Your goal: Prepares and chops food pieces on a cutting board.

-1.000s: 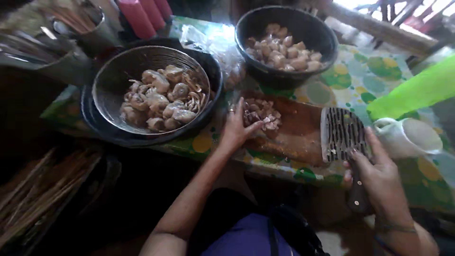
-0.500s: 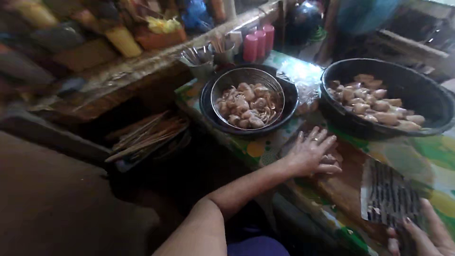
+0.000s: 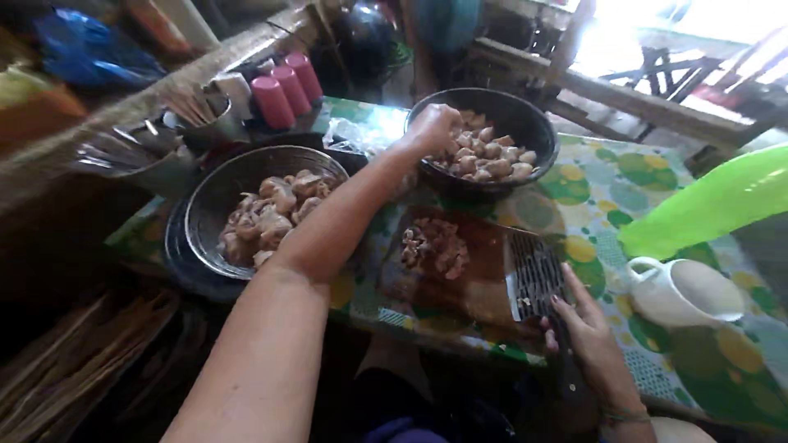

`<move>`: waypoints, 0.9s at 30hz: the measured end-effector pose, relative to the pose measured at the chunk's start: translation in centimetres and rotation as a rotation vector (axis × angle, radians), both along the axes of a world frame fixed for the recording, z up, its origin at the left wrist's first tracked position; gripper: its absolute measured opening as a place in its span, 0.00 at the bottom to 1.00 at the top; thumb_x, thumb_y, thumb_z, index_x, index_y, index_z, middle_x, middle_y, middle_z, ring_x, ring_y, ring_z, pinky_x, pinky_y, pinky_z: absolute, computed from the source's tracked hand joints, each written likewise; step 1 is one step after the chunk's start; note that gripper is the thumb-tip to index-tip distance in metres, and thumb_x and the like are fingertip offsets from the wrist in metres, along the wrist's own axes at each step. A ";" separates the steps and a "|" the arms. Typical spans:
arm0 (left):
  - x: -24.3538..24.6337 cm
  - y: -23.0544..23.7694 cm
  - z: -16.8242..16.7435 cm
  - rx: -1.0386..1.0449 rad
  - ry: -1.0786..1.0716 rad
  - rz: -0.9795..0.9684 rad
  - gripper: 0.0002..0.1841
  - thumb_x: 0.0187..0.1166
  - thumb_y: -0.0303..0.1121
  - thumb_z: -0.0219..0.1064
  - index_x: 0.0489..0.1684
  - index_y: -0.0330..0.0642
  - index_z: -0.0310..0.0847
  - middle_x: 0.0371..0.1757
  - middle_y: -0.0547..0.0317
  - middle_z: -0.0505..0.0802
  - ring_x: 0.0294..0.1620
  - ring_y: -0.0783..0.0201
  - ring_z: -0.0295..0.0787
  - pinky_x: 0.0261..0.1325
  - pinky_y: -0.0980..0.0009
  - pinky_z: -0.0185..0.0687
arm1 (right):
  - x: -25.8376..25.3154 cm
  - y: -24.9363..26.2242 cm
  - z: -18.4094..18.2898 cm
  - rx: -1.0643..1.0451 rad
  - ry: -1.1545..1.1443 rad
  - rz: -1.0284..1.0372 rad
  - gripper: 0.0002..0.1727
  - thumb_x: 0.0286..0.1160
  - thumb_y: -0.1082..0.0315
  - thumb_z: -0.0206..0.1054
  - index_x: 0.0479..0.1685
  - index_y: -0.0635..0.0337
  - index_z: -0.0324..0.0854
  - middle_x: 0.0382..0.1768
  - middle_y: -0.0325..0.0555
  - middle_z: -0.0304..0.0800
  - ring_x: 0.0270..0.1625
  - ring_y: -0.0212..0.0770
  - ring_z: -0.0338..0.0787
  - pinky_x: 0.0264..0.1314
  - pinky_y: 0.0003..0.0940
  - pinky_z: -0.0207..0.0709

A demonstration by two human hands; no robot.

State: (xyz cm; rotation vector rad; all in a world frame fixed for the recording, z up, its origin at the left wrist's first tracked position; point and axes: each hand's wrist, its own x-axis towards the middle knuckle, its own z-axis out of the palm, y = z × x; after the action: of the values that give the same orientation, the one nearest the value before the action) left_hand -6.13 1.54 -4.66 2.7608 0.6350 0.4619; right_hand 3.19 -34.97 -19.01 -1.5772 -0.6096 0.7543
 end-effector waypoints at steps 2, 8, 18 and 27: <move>2.0 2.8 -0.1 -0.028 0.025 0.069 0.13 0.82 0.24 0.63 0.59 0.33 0.89 0.62 0.38 0.91 0.68 0.43 0.87 0.76 0.44 0.75 | 0.0 0.2 0.3 -0.007 0.031 0.005 0.36 0.89 0.72 0.50 0.96 0.48 0.47 0.42 0.46 0.88 0.14 0.33 0.81 0.11 0.28 0.79; 4.6 8.4 -1.1 -0.202 0.001 0.194 0.16 0.85 0.32 0.65 0.66 0.34 0.86 0.67 0.37 0.90 0.72 0.42 0.84 0.78 0.42 0.72 | 0.2 0.5 0.5 -0.027 0.075 0.017 0.37 0.87 0.74 0.50 0.97 0.47 0.44 0.46 0.46 0.88 0.13 0.31 0.81 0.11 0.28 0.80; 6.4 8.9 -5.8 -0.104 0.146 0.082 0.15 0.86 0.34 0.64 0.58 0.33 0.89 0.60 0.35 0.92 0.69 0.38 0.86 0.76 0.39 0.74 | 0.0 0.8 1.3 -0.061 0.083 0.019 0.38 0.86 0.79 0.46 0.97 0.54 0.39 0.53 0.46 0.86 0.16 0.29 0.82 0.15 0.26 0.81; 7.1 10.1 -5.1 -0.213 0.011 0.249 0.24 0.88 0.49 0.61 0.51 0.32 0.90 0.56 0.35 0.92 0.64 0.39 0.88 0.69 0.35 0.77 | 0.0 0.7 1.3 -0.060 0.100 0.017 0.39 0.87 0.78 0.48 0.97 0.52 0.39 0.57 0.46 0.86 0.17 0.29 0.82 0.15 0.27 0.82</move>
State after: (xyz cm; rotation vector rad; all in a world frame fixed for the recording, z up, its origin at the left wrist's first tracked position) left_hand 0.93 11.60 -9.80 2.4971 0.9769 0.4043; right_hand 3.21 -34.29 -17.71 -1.5801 -0.5319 0.8661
